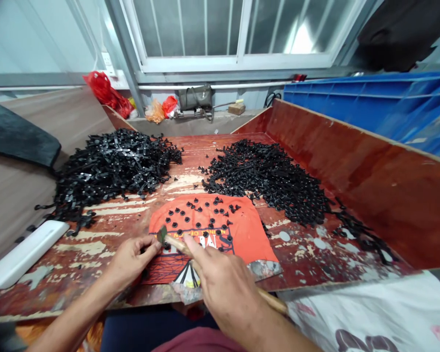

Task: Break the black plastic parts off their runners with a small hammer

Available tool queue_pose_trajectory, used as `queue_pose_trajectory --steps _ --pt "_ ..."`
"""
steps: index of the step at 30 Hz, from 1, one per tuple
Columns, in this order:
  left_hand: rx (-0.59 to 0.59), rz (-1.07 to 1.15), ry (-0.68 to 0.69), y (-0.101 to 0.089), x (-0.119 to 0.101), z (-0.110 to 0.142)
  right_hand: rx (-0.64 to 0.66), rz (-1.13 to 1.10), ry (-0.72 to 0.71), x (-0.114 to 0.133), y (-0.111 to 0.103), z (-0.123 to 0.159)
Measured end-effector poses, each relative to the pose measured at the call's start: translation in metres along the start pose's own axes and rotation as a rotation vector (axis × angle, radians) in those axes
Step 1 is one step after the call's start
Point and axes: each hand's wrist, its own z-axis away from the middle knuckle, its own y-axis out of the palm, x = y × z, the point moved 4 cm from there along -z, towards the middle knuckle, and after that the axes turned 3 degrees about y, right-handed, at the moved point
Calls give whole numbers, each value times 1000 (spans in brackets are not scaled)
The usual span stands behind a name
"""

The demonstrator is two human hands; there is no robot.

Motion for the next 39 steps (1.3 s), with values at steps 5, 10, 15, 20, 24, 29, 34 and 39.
queue_pose_trajectory --steps 5,10,15,20,24,29,34,39 --pt "33 4 -17 4 3 1 79 80 52 2 6 -4" --pt "-10 282 -93 -22 -11 6 2 -227 7 -1 -3 -2" --pt "-78 568 -181 -59 -9 8 -39 -153 67 -3 -32 -21" --pt "-257 670 -225 -67 15 21 66 165 37 33 -17 -82" --pt "-331 787 -277 -64 23 47 126 222 12 62 15 -119" --pt "-221 976 -367 -62 29 66 173 309 -5 70 35 -127" --pt "-116 973 -355 -55 30 69 173 317 -15 65 35 -122" --pt "-74 867 -280 -49 21 68 174 275 -17 61 38 -123"
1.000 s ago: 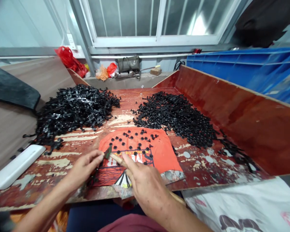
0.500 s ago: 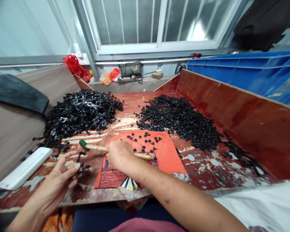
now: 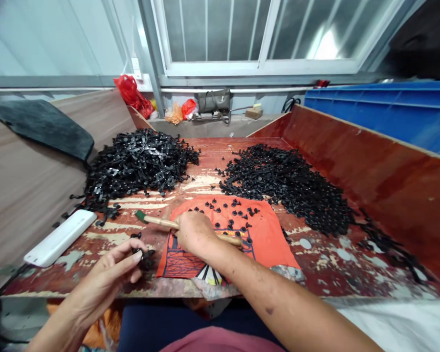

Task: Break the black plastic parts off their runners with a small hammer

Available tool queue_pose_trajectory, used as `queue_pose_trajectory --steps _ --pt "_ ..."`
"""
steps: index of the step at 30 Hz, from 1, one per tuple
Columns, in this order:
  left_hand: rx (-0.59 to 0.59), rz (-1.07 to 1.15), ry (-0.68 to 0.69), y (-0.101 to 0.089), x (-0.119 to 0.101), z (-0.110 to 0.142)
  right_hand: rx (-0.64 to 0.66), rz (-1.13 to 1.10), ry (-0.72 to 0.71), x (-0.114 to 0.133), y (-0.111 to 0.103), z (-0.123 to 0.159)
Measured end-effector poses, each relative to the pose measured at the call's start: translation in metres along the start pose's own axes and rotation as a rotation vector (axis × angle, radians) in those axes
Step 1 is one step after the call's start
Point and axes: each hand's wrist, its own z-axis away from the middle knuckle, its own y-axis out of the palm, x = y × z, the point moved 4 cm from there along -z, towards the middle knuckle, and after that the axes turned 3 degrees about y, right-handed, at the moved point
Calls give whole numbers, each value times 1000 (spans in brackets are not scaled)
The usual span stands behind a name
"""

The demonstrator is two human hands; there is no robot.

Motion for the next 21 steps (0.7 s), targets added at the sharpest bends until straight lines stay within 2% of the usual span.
queue_pose_trajectory --steps 6,10,13,16,21 --pt "14 2 -33 1 -3 5 -12 -25 17 -7 0 1" --pt "109 -1 -85 6 -7 0 -36 -94 10 -17 -10 10" --pt "158 -26 -89 11 -14 -9 -80 -157 -6 -31 -24 26" --pt "129 -107 -77 16 -17 -23 -146 -305 -10 -51 -32 49" --pt "39 -297 -49 23 -14 -45 -130 -586 56 -78 -21 90"
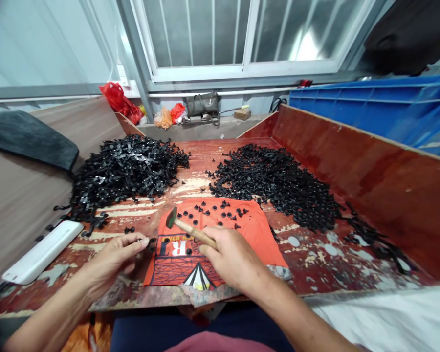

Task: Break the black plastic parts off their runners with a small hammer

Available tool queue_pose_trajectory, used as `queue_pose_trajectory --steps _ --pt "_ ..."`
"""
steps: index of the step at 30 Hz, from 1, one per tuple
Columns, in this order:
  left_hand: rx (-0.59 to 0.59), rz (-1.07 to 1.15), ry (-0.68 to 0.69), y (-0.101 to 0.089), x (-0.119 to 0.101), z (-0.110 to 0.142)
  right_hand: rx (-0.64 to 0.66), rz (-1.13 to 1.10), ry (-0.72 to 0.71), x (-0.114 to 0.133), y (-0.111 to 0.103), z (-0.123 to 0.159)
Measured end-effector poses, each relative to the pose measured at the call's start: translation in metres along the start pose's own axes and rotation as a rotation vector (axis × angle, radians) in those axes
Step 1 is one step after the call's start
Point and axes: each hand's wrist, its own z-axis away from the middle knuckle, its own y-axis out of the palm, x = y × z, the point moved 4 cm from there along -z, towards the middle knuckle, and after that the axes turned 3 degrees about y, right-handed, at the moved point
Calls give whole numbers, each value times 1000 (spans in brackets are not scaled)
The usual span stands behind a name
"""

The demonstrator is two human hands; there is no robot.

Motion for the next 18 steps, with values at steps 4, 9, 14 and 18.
queue_pose_trajectory --steps 4,9,14,18 --pt "-19 -122 4 2 -1 -12 18 -77 49 -12 5 22" --pt "36 -129 -54 8 1 -23 20 -75 99 -25 9 33" --pt "50 -139 -77 12 5 -33 26 -79 97 -31 11 37" --pt "45 -202 -119 10 7 -40 45 -72 100 -30 13 38"
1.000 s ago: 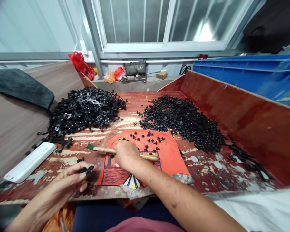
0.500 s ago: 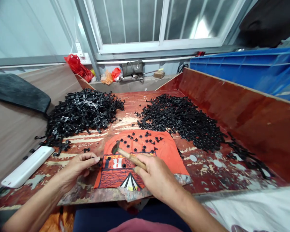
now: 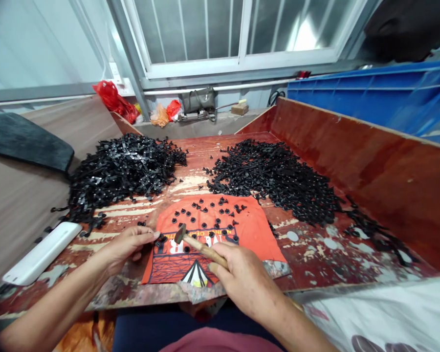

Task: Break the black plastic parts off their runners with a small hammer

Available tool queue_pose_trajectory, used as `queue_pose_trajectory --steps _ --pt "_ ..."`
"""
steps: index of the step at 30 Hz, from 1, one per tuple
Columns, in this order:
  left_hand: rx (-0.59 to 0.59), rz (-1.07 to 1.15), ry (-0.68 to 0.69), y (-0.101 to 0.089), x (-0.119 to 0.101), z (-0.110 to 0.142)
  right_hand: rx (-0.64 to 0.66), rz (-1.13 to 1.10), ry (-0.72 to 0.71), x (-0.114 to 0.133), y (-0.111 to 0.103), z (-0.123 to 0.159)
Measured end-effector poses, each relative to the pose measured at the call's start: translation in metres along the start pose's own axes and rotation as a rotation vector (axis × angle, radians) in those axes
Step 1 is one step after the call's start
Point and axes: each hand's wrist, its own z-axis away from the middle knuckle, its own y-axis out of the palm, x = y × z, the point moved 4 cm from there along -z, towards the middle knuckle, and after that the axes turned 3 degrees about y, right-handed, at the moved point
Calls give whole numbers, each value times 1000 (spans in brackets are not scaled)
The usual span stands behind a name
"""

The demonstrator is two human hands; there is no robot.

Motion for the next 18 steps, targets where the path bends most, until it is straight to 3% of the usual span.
queue_pose_trajectory --steps 5,13,18 --pt "0 -18 -24 0 -2 -1 -2 61 -50 8 -2 -3" --pt "15 2 -140 1 -16 2 -67 376 -181 37 2 -20" --pt "12 26 -174 -1 -15 1 -139 351 -284 43 6 -23"
